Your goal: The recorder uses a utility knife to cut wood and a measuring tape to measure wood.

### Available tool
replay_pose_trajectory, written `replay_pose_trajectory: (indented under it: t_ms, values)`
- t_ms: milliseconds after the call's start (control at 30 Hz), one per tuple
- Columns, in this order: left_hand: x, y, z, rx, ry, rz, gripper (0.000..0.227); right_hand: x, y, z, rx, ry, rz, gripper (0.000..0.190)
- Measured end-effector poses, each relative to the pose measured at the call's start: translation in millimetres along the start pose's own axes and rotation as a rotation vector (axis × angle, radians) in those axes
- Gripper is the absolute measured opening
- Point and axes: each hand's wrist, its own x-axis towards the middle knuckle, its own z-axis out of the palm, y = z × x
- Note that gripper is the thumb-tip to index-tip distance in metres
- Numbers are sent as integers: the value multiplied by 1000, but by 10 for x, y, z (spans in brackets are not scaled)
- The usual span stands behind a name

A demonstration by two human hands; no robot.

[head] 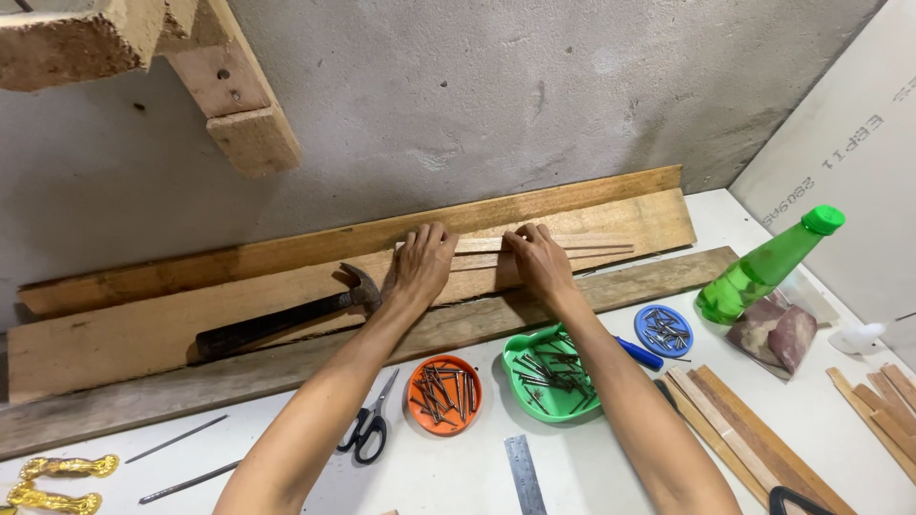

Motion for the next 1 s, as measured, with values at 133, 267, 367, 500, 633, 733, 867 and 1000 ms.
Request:
replay_pose_trajectory:
  t_ms: [133,267,367,500,633,733,867,1000]
  values:
    - [39,102,-427,-18,-29,3,35,25,-50,-94,-39,-13,-26,34]
    - [-25,237,-889,-99,-49,30,21,-57,-183,-302,16,52,-69,31]
    - [-207,279,-1039,-185,-54,9,23,-195,-405,-490,29,19,-72,26]
    - [-485,332,-1270,-252,-69,-55,27,-362,-594,-587,15,45,-115,33]
    - [-744,458,-1776,-305,-62,-39,35,-559,-927,-862,-8,55,-156,41]
    - [-999,542,-2076,-229,-134,-180,39,-742,-1165,-975,-38,86,-152,39]
    - [-1388,617,-2432,-209,-88,-131,36,-1022,-1531,-1237,-62,131,-210,34]
    - [-1879,757,-2907,-183,-91,-121,30,-1394,-1999,-1550,-53,162,-283,26]
